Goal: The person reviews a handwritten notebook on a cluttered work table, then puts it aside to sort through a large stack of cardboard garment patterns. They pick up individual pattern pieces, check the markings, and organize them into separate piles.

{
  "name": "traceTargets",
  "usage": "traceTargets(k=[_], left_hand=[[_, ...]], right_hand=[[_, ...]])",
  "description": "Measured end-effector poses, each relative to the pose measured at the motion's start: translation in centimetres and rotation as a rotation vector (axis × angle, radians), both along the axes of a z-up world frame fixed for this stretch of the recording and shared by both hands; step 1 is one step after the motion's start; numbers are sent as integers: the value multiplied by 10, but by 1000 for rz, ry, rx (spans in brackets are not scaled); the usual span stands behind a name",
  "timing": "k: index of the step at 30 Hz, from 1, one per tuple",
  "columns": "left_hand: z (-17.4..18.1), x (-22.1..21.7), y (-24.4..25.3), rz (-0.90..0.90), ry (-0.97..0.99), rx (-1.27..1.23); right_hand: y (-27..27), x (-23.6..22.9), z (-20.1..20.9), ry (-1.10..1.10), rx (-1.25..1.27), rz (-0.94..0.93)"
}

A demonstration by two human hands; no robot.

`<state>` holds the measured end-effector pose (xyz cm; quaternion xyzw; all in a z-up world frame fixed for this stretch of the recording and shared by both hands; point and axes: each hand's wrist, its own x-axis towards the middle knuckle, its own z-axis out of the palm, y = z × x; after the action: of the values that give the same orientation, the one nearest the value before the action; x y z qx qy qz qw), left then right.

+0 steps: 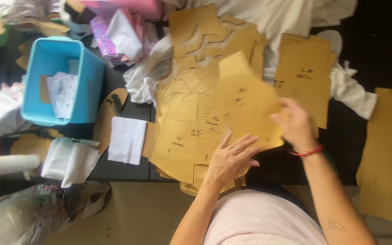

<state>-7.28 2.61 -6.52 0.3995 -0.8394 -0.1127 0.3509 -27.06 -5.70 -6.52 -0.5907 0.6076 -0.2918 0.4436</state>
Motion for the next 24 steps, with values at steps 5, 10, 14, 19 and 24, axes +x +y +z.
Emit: traceTargets(k=[5, 10, 14, 19, 24], left_hand=[[-43, 51, 9, 704, -350, 311], [-37, 84, 22, 871, -155, 692], [-35, 87, 20, 817, -179, 736], [7, 88, 27, 886, 92, 536], [8, 63, 21, 675, 981, 611]], right_hand=[[-15, -65, -31, -105, -337, -420], [-11, -62, -24, 340, -528, -332], [3, 15, 19, 327, -786, -28], [35, 86, 19, -358, 55, 22], [38, 90, 35, -503, 280, 133]])
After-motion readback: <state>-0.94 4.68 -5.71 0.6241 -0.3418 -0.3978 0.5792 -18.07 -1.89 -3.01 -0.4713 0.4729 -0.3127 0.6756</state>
